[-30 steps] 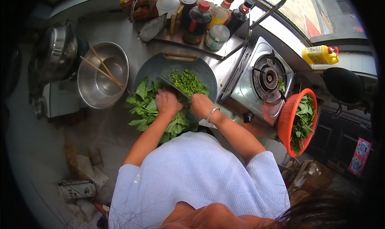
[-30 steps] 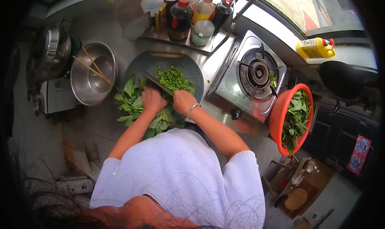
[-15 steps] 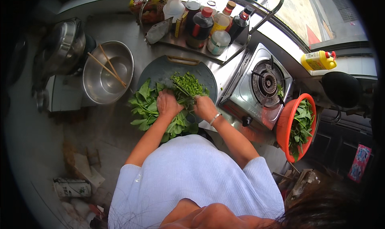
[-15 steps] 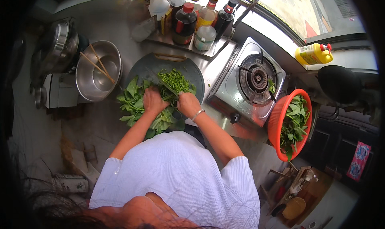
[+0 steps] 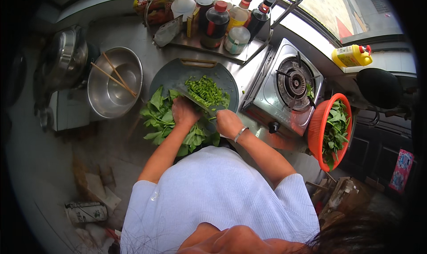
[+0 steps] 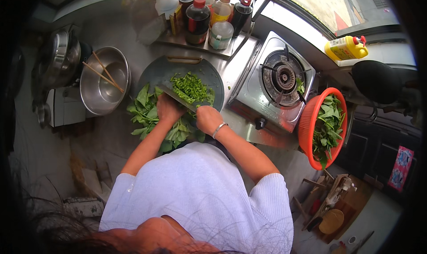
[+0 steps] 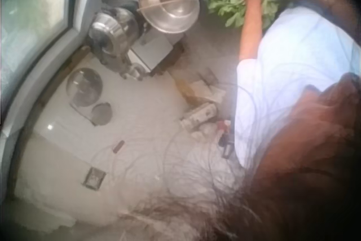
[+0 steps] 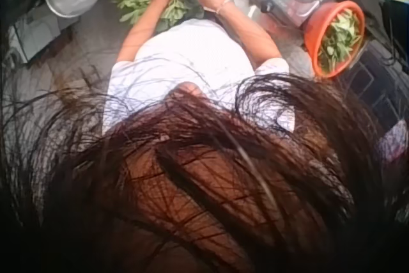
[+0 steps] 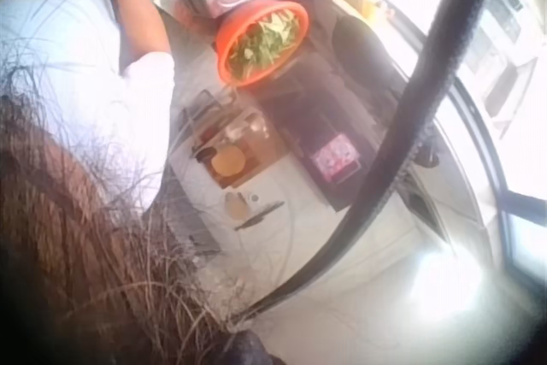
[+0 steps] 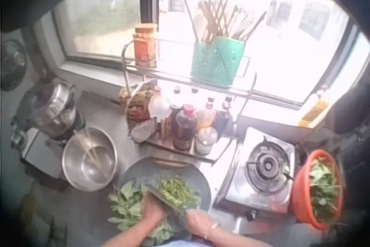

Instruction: The person chops leafy green vegetables on a cutting board using a knife, then transfers the chopped greens into a metal bowl. The person repeats this process with additional greens from a red colander.

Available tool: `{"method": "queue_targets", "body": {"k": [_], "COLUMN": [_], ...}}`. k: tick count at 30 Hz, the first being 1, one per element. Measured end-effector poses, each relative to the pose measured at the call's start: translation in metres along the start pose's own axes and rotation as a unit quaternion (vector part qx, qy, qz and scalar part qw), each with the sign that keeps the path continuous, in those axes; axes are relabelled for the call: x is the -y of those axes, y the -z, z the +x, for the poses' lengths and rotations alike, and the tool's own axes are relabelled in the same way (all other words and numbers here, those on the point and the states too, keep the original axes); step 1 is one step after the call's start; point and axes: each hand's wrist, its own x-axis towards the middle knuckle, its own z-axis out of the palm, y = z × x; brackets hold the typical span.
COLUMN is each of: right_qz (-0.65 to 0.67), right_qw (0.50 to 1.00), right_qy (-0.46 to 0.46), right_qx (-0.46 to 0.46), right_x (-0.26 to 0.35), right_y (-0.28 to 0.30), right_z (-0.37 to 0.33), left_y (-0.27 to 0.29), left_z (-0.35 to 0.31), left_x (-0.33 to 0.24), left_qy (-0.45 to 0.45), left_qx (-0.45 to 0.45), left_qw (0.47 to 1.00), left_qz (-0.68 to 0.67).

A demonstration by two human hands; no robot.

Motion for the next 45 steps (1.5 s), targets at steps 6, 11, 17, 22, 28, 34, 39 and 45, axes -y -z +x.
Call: {"method": "queue_targets", "body": {"k": [6, 11, 17, 22, 28, 34, 39, 45], "right_qz": [0.005, 0.015, 0.045, 0.066, 0.047, 0.020, 0.018, 0.017], "right_qw": [0.999, 0.999, 0.995, 0.990, 0.994, 0.995, 0.994, 0.994], "right_qy": [-0.015, -0.031, 0.034, 0.049, 0.028, 0.029, 0.036, 0.035], "right_qx": [0.045, 0.017, -0.083, -0.113, -0.091, -0.096, -0.102, -0.101], "right_x": [0.000, -0.004, -0.023, -0.013, 0.001, 0.000, -0.005, 0.000], "right_y": [-0.009, -0.031, -0.042, -0.018, -0.005, -0.024, -0.034, -0.022], "right_z": [0.038, 0.054, 0.049, 0.009, -0.042, -0.040, -0.025, -0.024], "left_y": [-0.011, -0.004, -0.004, 0.025, 0.043, 0.038, 0.022, 0.008], "left_z": [-0.003, -0.007, -0.005, -0.008, -0.032, -0.062, -0.068, -0.039], "left_x": [0.000, -0.003, 0.001, -0.010, -0.014, 0.002, -0.002, 0.015], "left_qy": [-0.007, -0.003, 0.011, 0.030, 0.024, -0.012, 0.008, 0.024], "left_qx": [-0.018, -0.012, -0.013, 0.022, -0.056, -0.074, -0.064, 0.008], "left_qw": [0.997, 0.998, 1.000, 0.996, 0.989, 0.997, 0.996, 0.995], "left_qz": [0.069, 0.062, 0.010, 0.080, 0.138, 0.028, 0.058, 0.093]}}
